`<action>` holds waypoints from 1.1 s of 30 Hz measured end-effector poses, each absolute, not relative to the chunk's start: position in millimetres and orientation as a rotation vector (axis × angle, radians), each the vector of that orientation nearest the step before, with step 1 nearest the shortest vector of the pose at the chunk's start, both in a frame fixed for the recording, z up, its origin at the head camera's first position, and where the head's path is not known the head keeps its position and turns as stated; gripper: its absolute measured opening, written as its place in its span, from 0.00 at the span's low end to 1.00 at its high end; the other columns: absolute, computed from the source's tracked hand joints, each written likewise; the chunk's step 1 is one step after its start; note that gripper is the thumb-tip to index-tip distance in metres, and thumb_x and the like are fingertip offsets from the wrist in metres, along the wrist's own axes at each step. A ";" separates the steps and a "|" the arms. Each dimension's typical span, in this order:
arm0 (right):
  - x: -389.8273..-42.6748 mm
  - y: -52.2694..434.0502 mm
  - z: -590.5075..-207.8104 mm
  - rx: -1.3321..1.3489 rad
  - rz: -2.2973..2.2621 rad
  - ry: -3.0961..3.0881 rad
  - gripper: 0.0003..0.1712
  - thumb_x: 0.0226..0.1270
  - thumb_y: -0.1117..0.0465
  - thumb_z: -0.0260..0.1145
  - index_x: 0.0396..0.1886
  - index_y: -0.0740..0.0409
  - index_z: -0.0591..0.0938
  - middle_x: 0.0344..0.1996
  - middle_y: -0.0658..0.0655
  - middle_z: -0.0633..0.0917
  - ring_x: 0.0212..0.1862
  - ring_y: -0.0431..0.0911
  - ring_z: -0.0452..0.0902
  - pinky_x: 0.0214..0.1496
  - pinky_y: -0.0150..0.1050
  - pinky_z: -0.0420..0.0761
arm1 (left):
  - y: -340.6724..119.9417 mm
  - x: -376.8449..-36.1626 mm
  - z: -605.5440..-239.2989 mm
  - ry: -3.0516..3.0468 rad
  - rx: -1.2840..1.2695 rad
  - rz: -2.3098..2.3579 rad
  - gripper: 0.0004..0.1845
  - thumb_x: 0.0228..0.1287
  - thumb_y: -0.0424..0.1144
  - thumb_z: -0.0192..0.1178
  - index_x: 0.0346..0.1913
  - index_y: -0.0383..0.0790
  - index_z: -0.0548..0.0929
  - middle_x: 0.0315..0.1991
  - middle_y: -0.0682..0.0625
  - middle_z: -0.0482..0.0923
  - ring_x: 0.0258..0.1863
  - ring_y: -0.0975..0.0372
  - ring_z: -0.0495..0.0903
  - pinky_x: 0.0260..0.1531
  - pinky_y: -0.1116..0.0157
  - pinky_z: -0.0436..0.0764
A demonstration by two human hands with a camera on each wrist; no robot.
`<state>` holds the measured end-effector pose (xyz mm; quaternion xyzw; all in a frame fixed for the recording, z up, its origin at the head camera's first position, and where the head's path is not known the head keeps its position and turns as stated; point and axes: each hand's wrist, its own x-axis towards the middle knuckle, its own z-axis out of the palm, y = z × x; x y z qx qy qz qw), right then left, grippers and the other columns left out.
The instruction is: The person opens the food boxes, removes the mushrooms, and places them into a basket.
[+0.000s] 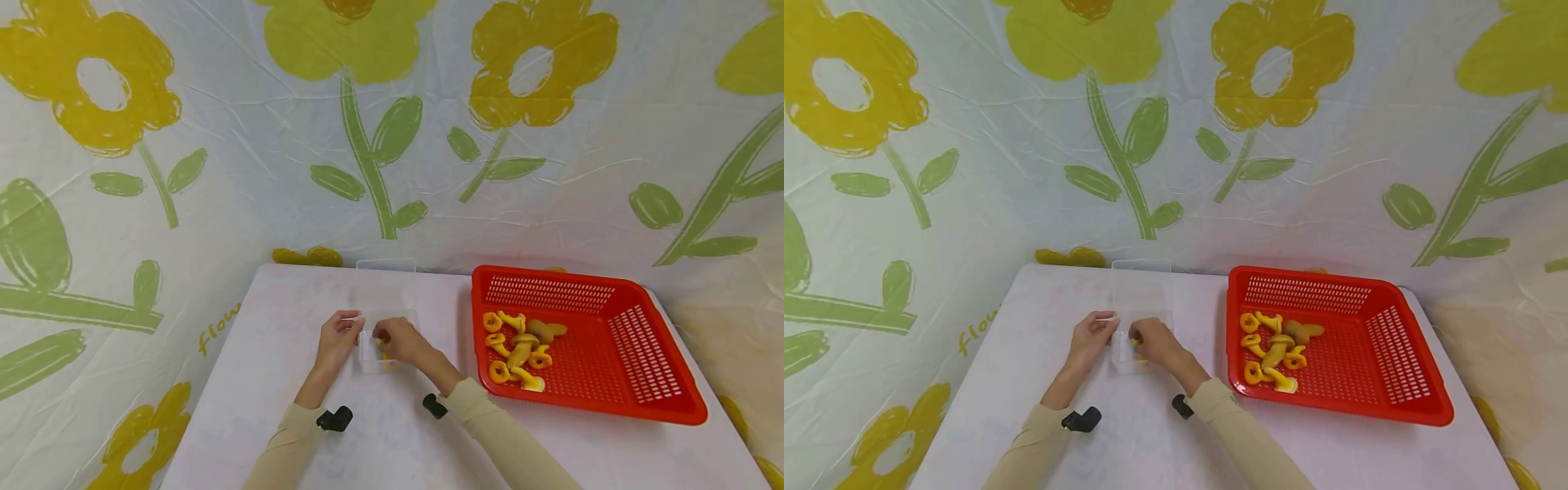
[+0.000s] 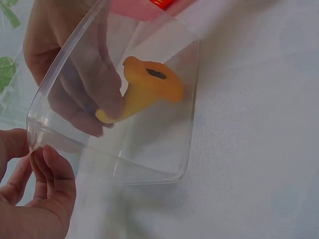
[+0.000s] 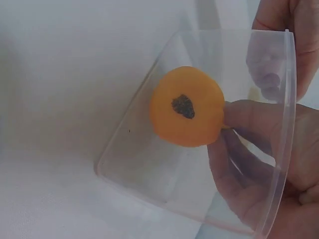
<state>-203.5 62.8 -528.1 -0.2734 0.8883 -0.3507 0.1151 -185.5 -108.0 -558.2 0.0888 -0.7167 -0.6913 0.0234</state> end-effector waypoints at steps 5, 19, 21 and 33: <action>-201.4 69.7 -523.9 -0.925 -1.152 2.578 0.07 0.58 0.79 0.70 0.36 0.69 0.84 0.31 0.61 0.84 0.34 0.50 0.77 0.41 0.39 0.82 | -108.1 -185.2 -558.4 -2.212 0.254 -2.131 0.13 0.69 0.32 0.66 0.52 0.30 0.83 0.34 0.39 0.84 0.22 0.66 0.74 0.25 0.73 0.76; -198.4 98.0 -498.7 -0.744 -1.372 2.520 0.06 0.67 0.65 0.73 0.41 0.62 0.86 0.37 0.53 0.87 0.43 0.50 0.83 0.51 0.43 0.86 | -108.3 -184.0 -559.6 -2.224 0.261 -2.140 0.15 0.70 0.34 0.67 0.55 0.30 0.83 0.32 0.47 0.81 0.23 0.65 0.74 0.25 0.74 0.77; -198.0 103.6 -494.2 -0.706 -1.378 2.509 0.07 0.69 0.63 0.72 0.43 0.62 0.86 0.38 0.52 0.87 0.44 0.49 0.83 0.50 0.39 0.86 | -108.3 -183.8 -559.8 -2.227 0.266 -2.143 0.15 0.70 0.34 0.67 0.55 0.30 0.83 0.32 0.47 0.80 0.23 0.65 0.74 0.25 0.74 0.76; -198.4 142.8 -474.5 -0.581 -1.543 2.316 0.14 0.73 0.63 0.68 0.53 0.66 0.85 0.45 0.60 0.88 0.47 0.53 0.87 0.52 0.42 0.86 | -108.2 -183.5 -559.2 -2.217 0.280 -2.160 0.15 0.69 0.33 0.67 0.55 0.30 0.83 0.32 0.47 0.80 0.23 0.65 0.73 0.25 0.73 0.75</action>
